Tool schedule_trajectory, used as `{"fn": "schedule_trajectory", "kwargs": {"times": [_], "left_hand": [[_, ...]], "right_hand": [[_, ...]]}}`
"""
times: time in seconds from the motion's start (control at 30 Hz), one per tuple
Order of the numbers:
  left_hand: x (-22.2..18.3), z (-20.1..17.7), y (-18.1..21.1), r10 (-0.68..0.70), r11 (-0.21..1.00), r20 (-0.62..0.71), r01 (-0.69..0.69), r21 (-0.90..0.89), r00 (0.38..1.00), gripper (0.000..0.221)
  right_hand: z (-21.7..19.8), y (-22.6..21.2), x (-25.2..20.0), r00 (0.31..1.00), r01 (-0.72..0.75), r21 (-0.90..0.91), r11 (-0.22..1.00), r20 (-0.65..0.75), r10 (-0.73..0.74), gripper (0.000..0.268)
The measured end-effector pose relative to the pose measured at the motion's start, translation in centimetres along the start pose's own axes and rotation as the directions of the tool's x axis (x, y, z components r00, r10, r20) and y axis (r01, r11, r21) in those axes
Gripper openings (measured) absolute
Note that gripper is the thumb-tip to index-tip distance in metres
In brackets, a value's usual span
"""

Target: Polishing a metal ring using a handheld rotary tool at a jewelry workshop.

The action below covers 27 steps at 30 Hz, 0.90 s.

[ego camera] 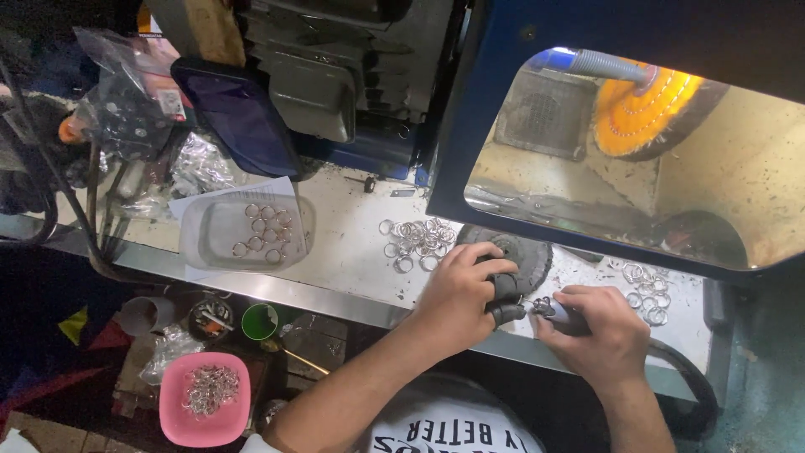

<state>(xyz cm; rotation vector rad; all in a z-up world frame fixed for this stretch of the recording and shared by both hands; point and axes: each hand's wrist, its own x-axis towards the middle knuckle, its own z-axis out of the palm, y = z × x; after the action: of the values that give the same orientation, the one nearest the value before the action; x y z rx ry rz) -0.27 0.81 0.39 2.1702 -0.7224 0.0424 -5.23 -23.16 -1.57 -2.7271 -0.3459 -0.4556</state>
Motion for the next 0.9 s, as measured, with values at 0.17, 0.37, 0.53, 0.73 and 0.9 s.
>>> {"fn": "schedule_trajectory", "kwargs": {"times": [0.17,0.37,0.53,0.73,0.9], "left_hand": [[-0.1,0.1,-0.1,0.015,1.0,-0.046,-0.015,-0.007,0.999,0.018],[0.0,-0.2,0.1,0.019,1.0,-0.033,-0.02,-0.009,0.999,0.011],[-0.1,0.0,0.1,0.018,1.0,-0.047,-0.018,0.006,0.999,0.017],[-0.1,-0.1,0.1,-0.007,1.0,-0.043,0.007,-0.002,0.999,0.02],[0.1,-0.5,0.4,0.003,1.0,-0.033,-0.003,-0.013,0.999,0.015]], "right_hand": [[-0.1,-0.2,0.0,1.0,-0.016,-0.013,1.0,0.009,0.016,0.039],[0.0,0.2,-0.2,0.997,-0.051,0.016,0.999,0.062,0.05,0.044],[-0.1,0.3,-0.2,0.997,-0.051,0.042,0.998,0.066,0.048,0.045],[-0.1,0.6,-0.3,0.993,-0.074,0.022,0.997,0.089,0.072,0.041],[-0.1,0.7,-0.4,0.993,-0.075,0.015,0.997,0.097,0.073,0.04]]}}
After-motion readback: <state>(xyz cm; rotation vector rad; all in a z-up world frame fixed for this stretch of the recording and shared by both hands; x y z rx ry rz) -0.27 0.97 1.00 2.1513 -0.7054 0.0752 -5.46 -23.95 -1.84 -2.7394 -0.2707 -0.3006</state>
